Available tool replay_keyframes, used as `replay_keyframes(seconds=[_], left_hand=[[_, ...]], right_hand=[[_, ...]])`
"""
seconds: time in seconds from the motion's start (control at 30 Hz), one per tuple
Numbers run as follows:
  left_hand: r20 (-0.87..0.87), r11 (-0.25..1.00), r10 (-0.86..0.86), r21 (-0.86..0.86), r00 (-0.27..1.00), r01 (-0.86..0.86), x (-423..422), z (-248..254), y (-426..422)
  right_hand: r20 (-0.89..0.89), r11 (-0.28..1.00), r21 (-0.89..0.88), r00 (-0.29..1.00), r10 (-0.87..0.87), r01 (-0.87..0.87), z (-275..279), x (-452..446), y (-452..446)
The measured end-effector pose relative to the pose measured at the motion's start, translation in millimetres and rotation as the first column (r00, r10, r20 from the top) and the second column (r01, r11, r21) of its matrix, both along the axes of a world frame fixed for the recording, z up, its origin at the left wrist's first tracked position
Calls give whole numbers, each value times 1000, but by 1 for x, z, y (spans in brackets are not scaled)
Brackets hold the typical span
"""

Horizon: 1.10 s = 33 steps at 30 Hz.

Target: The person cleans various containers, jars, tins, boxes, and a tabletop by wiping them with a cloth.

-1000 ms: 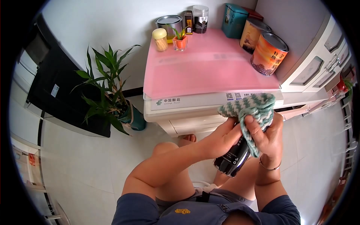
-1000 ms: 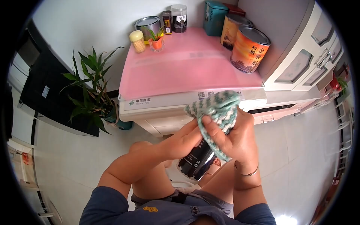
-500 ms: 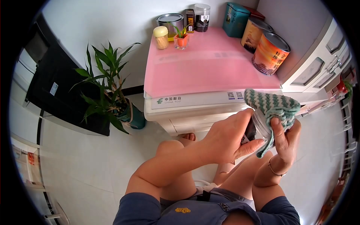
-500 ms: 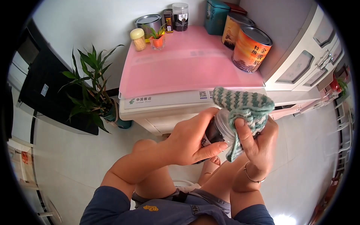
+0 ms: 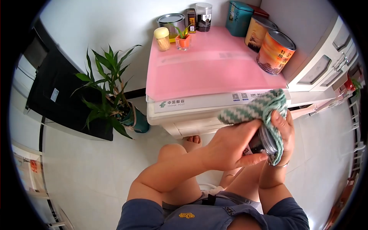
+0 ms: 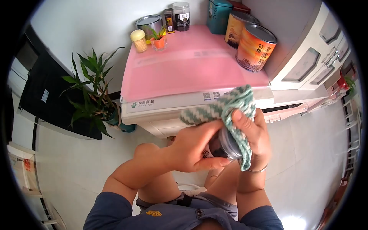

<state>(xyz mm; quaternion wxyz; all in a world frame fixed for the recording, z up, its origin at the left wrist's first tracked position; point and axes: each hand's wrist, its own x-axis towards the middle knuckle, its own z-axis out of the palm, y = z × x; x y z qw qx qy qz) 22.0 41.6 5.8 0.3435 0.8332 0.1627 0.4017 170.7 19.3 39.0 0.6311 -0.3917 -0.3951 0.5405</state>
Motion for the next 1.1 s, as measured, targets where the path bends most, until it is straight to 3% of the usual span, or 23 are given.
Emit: replay_keyframes(seconds=[0.07,0.1,0.13,0.17,0.2,0.33,0.4,0.47,0.5,0.63,0.67,0.77,0.83,0.87,0.93,0.97,1.0,1.1], left_hand=[[276,998,58,-13,959,-57,2,-4,5],[350,997,61,-72,935,-38,1,-1,6],[392,981,98,-192,915,-23,-1,-5,4],[469,948,153,-318,870,5,1,-4,4],[476,937,199,-348,856,-25,1,-5,8],[511,874,364,-477,779,-95,4,-10,24],[482,855,394,-504,782,-121,7,-10,22],[461,944,288,-285,839,-167,13,-18,17],[432,945,256,-300,865,-130,14,-16,10],[409,966,75,-254,910,34,22,-24,5],[394,968,93,-250,914,9,23,-23,3],[316,960,135,-275,939,-46,17,-19,4],[317,971,235,-124,919,-205,14,-19,8],[340,956,260,-223,904,-191,12,-17,7],[329,906,363,-344,872,-248,5,-11,10],[363,897,381,-367,850,-246,5,-9,13],[371,888,382,-400,846,-226,4,-9,16],[421,888,325,-444,847,-121,5,-17,20]], right_hand=[[-157,973,-85,961,-226,215,-1,-9,-2],[-207,994,22,973,-104,111,-9,-11,2],[-211,996,11,974,-86,90,-20,-14,6],[-72,982,95,985,-156,162,-26,-21,2],[62,958,185,970,-235,220,-27,-33,-2],[488,919,388,831,-267,68,-49,-39,-6],[500,892,447,810,-308,64,-49,-43,-4],[312,921,343,902,-298,186,-53,-39,-7],[270,926,346,929,-252,151,-44,-33,-8],[126,921,193,922,-366,339,-26,-18,1],[116,935,152,934,-338,319,-22,-16,0],[130,898,252,907,-400,360,-32,-23,1],[170,893,296,901,-398,338,-45,-29,-2],[187,902,308,910,-371,304,-47,-33,-4],[436,879,445,815,-381,173,-59,-38,-2],[348,891,425,879,-327,163,-61,-46,-4],[420,872,474,839,-346,123,-62,-49,-2],[382,900,431,890,-249,66,-61,-46,4]])
